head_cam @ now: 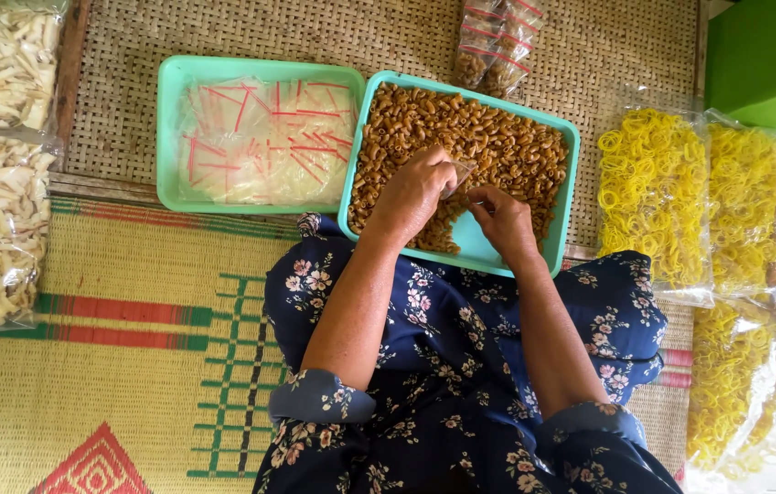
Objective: The person sits on a mat and repeatedly scoops brown snack pieces from a tray into small plastic bags, then places the filled bags aside. The person handles the snack pieces and bags by hand throughout the clip.
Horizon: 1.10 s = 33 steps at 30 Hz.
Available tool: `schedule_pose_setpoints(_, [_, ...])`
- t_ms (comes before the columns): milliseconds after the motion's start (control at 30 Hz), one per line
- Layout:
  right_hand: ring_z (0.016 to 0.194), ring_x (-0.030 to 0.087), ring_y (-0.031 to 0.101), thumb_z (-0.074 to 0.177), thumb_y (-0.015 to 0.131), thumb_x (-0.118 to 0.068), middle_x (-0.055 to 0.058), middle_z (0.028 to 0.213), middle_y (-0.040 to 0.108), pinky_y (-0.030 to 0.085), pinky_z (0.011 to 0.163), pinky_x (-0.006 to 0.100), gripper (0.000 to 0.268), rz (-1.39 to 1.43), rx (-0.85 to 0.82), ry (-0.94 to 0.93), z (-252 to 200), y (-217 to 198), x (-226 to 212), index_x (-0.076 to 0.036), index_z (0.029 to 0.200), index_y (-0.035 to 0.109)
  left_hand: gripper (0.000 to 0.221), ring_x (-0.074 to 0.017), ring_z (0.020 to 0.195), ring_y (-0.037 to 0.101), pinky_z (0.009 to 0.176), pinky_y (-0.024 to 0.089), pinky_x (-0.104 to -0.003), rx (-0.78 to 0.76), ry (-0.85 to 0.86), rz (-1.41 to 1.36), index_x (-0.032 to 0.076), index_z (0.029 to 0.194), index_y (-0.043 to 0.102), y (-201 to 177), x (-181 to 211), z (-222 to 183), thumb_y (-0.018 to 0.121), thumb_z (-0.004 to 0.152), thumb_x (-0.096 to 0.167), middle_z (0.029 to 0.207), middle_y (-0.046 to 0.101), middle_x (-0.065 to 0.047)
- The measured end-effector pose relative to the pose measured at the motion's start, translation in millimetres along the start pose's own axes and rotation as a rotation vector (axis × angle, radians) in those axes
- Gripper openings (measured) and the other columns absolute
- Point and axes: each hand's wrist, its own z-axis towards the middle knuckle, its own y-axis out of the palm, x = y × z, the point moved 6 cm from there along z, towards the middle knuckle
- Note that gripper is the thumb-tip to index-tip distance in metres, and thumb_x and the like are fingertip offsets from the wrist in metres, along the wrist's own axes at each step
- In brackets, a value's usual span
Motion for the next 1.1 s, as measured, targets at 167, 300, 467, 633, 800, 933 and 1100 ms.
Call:
schedule_pose_setpoints(167, [0.083,0.026,0.076,0.090,0.078,-0.003,0.009,0.092,0.077,0.063,0.070,0.038,0.018,-0.104,0.066,-0.145,1.1,-39.0,-76.2,-0.012,0.106,0.079,0.024,-0.0245,0.090,0.068,0.078,0.058,-0.031,0.000,0.003,0.000,0.013,0.077,0.057,3.4,0.2,-3.3,0.065,0.090,-0.005,0.087,0.056,-0.003])
schedule_pose_setpoints(300, [0.085,0.033,0.075,0.092,0.076,0.002,0.015,0.098,0.076,0.064,0.070,0.039,0.018,-0.090,0.096,-0.322,7.8,-56.0,-140.3,-0.005,0.109,0.077,0.022,-0.0291,0.089,0.069,0.081,0.059,-0.035,0.002,0.003,0.039,0.011,0.077,0.061,5.0,1.9,-3.2,0.067,0.087,-0.007,0.087,0.059,-0.008])
schedule_pose_setpoints(467, [0.089,0.036,0.075,0.092,0.073,0.004,0.018,0.100,0.076,0.063,0.072,0.042,0.021,-0.055,0.021,-0.408,11.9,-46.0,-174.0,-0.003,0.111,0.076,0.023,-0.0236,0.086,0.070,0.079,0.058,-0.031,-0.025,-0.013,0.041,0.011,0.077,0.065,-6.3,9.4,-0.2,0.064,0.090,-0.007,0.085,0.058,-0.005])
schedule_pose_setpoints(633, [0.091,0.028,0.075,0.096,0.075,-0.003,0.012,0.107,0.074,0.062,0.075,0.034,0.023,-0.057,0.108,-0.374,2.5,-50.5,-122.5,-0.009,0.118,0.075,0.024,-0.0293,0.088,0.069,0.076,0.060,-0.034,0.023,-0.004,-0.032,0.012,0.072,0.059,3.0,-1.8,-4.1,0.068,0.086,-0.006,0.086,0.056,-0.006])
schedule_pose_setpoints(800, [0.084,0.036,0.074,0.087,0.082,-0.008,0.026,0.110,0.067,0.063,0.079,0.050,0.048,-0.111,-0.037,-0.091,-34.8,-31.5,-40.1,0.001,0.131,0.066,0.028,-0.0287,0.084,0.068,0.069,0.058,-0.031,0.070,0.021,-0.025,0.012,0.070,0.054,3.0,2.0,1.1,0.067,0.086,-0.007,0.083,0.054,-0.005])
schedule_pose_setpoints(933, [0.088,0.036,0.074,0.079,0.086,-0.015,0.024,0.117,0.060,0.062,0.084,0.050,0.070,-0.120,-0.085,0.041,-40.1,-3.7,15.3,0.004,0.140,0.056,0.030,-0.0280,0.085,0.069,0.069,0.058,-0.030,0.084,0.018,-0.008,0.012,0.069,0.053,-7.3,19.1,6.8,0.067,0.088,-0.006,0.084,0.056,-0.005])
schedule_pose_setpoints(1100, [0.085,0.032,0.075,0.069,0.094,-0.019,0.018,0.118,0.053,0.063,0.084,0.043,0.087,-0.113,-0.031,0.004,-22.6,15.8,25.6,0.000,0.145,0.054,0.029,-0.0292,0.085,0.069,0.065,0.059,-0.032,0.111,-0.031,0.040,0.013,0.072,0.051,2.3,19.3,11.9,0.069,0.086,-0.004,0.086,0.055,-0.004])
